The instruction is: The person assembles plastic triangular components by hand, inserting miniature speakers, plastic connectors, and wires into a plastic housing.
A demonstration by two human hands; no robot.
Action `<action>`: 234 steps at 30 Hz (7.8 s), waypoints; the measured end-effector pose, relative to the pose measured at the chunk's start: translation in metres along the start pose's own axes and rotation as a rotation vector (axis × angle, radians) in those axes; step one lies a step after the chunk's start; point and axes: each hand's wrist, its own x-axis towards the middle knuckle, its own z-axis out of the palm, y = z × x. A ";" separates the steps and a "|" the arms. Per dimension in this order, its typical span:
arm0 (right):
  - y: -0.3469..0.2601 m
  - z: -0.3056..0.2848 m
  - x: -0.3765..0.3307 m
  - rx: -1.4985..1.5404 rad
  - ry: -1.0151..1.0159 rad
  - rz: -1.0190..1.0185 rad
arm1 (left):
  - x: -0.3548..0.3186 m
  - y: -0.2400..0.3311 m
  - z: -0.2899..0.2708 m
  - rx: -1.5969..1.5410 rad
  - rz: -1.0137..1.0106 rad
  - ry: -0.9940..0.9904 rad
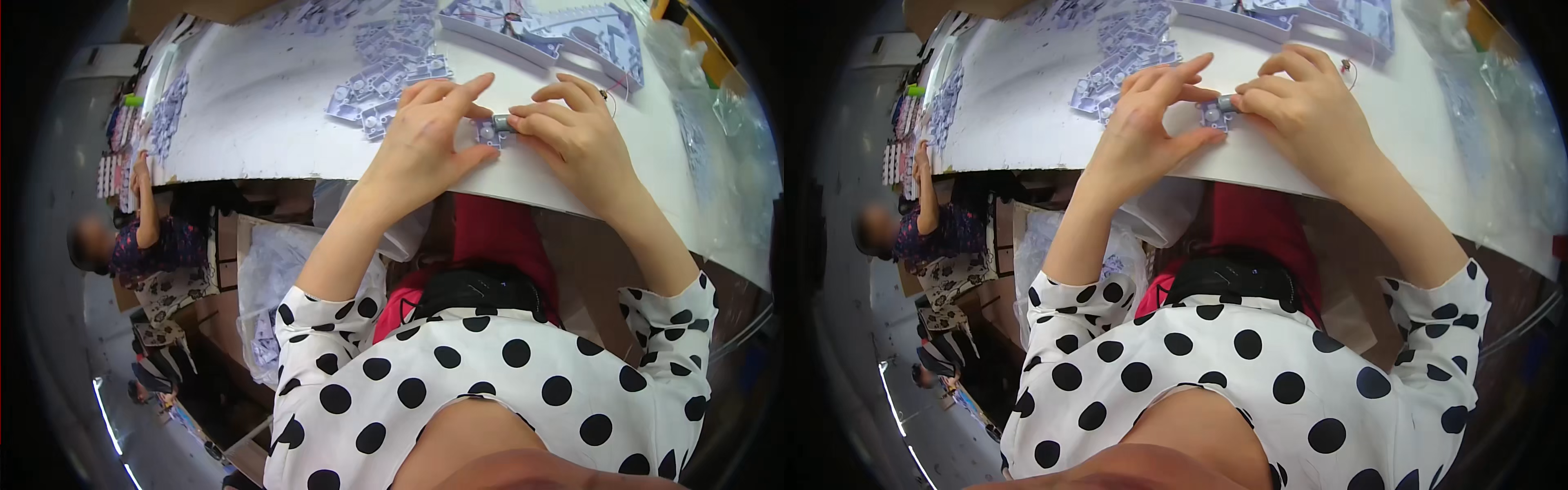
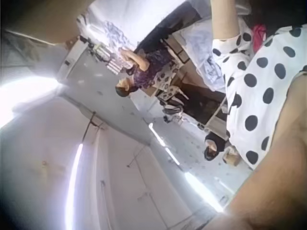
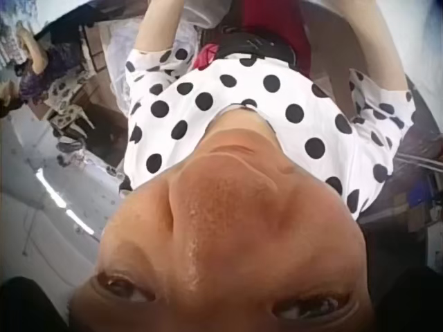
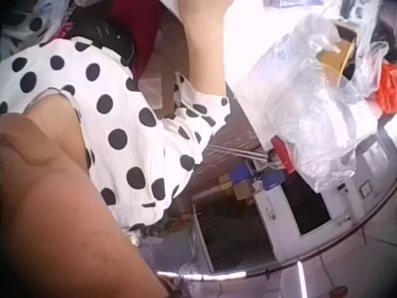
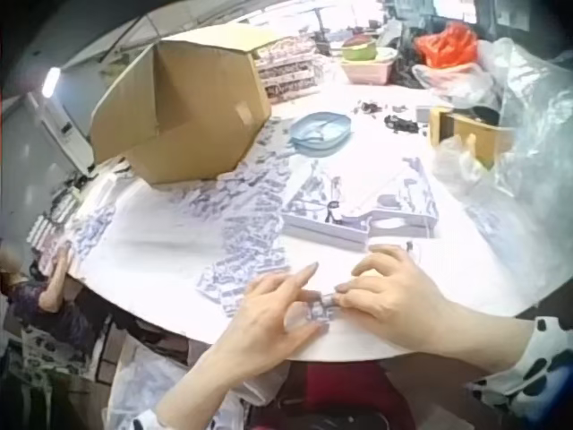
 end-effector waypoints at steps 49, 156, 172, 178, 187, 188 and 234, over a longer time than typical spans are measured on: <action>-0.014 -0.006 0.004 -0.017 0.014 -0.040 | -0.021 -0.202 -0.147 -0.790 -0.634 0.595; -0.002 0.010 0.015 -0.120 0.042 -0.128 | -0.020 0.015 0.025 0.362 0.245 0.286; 0.017 0.031 0.037 0.282 -0.018 0.028 | -0.017 -0.002 0.003 0.497 0.182 0.133; 0.047 -0.012 0.034 0.285 0.296 0.005 | 0.010 0.037 -0.021 0.400 0.289 0.276; 0.134 -0.058 0.007 -0.237 0.223 0.735 | 0.020 0.032 -0.023 0.335 0.257 0.429; 0.131 -0.054 0.008 -0.417 0.269 0.680 | 0.021 0.030 -0.018 0.328 0.260 0.422; 0.127 -0.020 0.055 -0.657 0.149 0.263 | 0.113 -0.051 0.003 0.433 0.198 0.244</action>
